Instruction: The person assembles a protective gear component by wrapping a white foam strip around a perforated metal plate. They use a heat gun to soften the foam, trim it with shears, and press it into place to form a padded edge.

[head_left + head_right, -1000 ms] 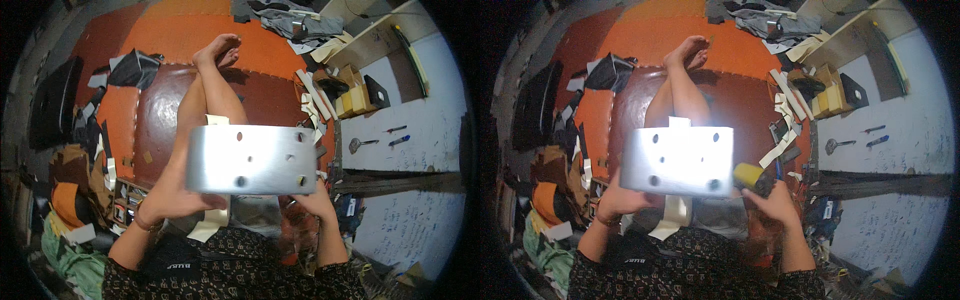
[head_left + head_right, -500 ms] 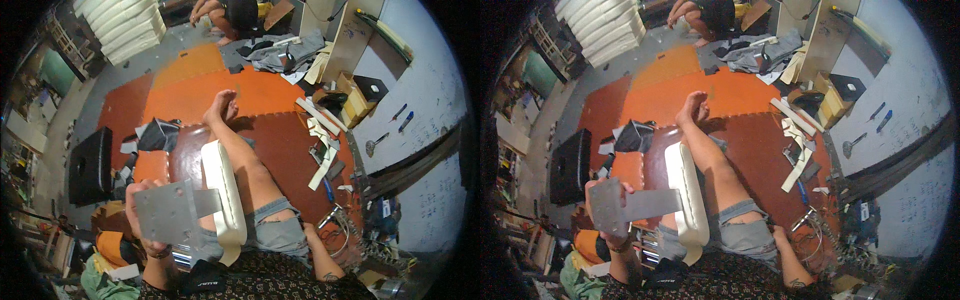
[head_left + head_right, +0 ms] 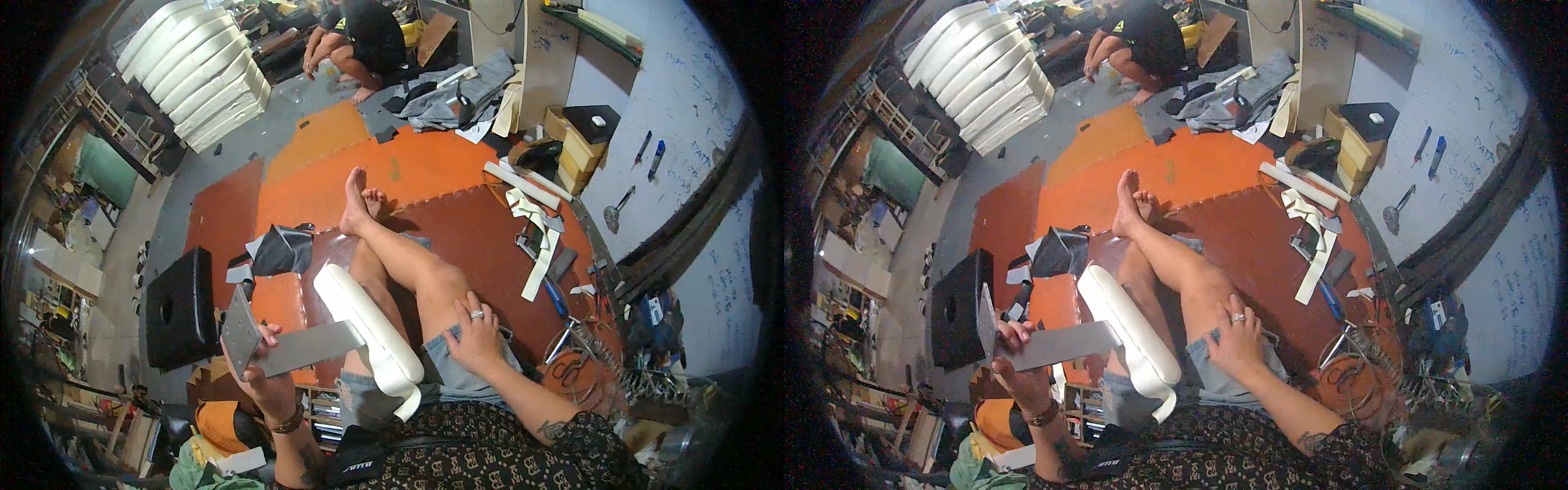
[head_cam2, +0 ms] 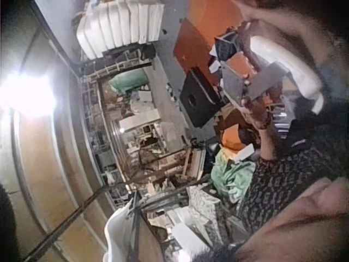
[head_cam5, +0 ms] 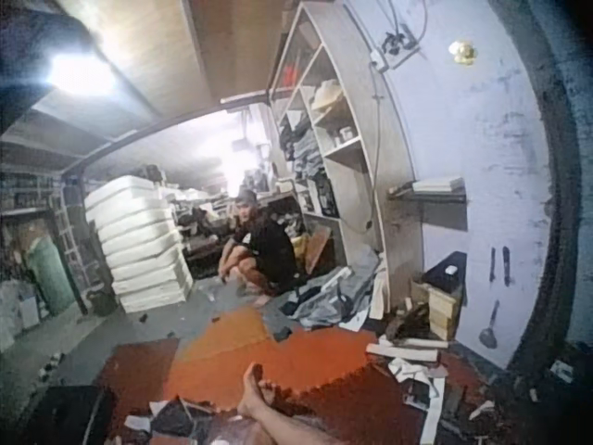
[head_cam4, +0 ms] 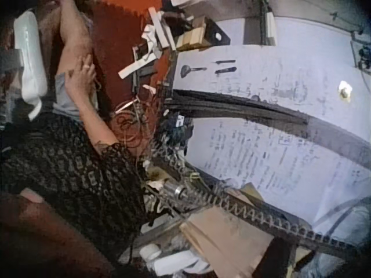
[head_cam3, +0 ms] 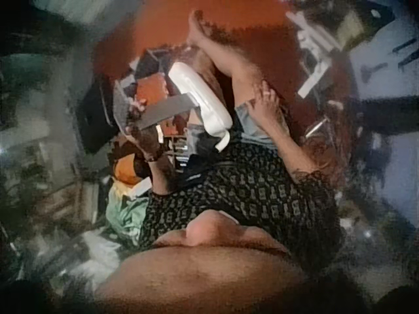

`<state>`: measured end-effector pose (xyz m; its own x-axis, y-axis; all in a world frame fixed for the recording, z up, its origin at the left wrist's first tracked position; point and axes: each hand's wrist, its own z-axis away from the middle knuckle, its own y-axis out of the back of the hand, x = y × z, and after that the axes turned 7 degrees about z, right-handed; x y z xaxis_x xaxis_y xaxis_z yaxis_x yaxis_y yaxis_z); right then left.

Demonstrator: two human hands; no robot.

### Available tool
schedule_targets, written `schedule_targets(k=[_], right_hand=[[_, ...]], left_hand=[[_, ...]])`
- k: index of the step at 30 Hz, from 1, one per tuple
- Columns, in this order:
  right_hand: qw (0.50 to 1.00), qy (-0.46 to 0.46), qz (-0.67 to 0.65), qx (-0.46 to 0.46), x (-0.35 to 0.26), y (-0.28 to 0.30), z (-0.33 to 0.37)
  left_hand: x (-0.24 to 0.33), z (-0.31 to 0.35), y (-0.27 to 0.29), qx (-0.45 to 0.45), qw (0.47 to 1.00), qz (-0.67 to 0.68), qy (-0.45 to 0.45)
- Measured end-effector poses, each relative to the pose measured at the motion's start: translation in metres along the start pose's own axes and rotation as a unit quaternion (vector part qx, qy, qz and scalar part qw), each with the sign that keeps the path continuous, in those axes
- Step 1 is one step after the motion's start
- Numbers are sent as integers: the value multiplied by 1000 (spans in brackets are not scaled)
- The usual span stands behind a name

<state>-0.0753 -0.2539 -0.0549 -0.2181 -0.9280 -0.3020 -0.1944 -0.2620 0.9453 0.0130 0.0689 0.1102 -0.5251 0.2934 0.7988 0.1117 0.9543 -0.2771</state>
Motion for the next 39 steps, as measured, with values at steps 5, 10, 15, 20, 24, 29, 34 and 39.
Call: schedule_targets(k=[5,10,15,20,24,29,34,39], right_hand=[[999,-22,-41,-22,-2,-8,-8],[998,-10,-68,-11,4,-9,-6],[998,-11,-68,-10,3,-8,-8],[996,-12,-89,-20,8,-10,-8],[995,-3,-98,-21,11,-14,-9],[989,-40,-140,4,15,-15,-5],[993,-20,-105,-42,14,-13,-7],[993,4,-116,-7,12,-9,-7]], left_hand=[[7,9,10,-51,998,11,30],[16,24,29,-62,992,-90,70],[33,15,13,-64,984,60,158],[32,9,-14,-47,989,-28,139],[20,-9,-42,-13,993,-12,119],[6,-15,-54,1,997,18,76],[15,-15,-60,9,994,0,109],[31,0,-66,8,980,54,190]])
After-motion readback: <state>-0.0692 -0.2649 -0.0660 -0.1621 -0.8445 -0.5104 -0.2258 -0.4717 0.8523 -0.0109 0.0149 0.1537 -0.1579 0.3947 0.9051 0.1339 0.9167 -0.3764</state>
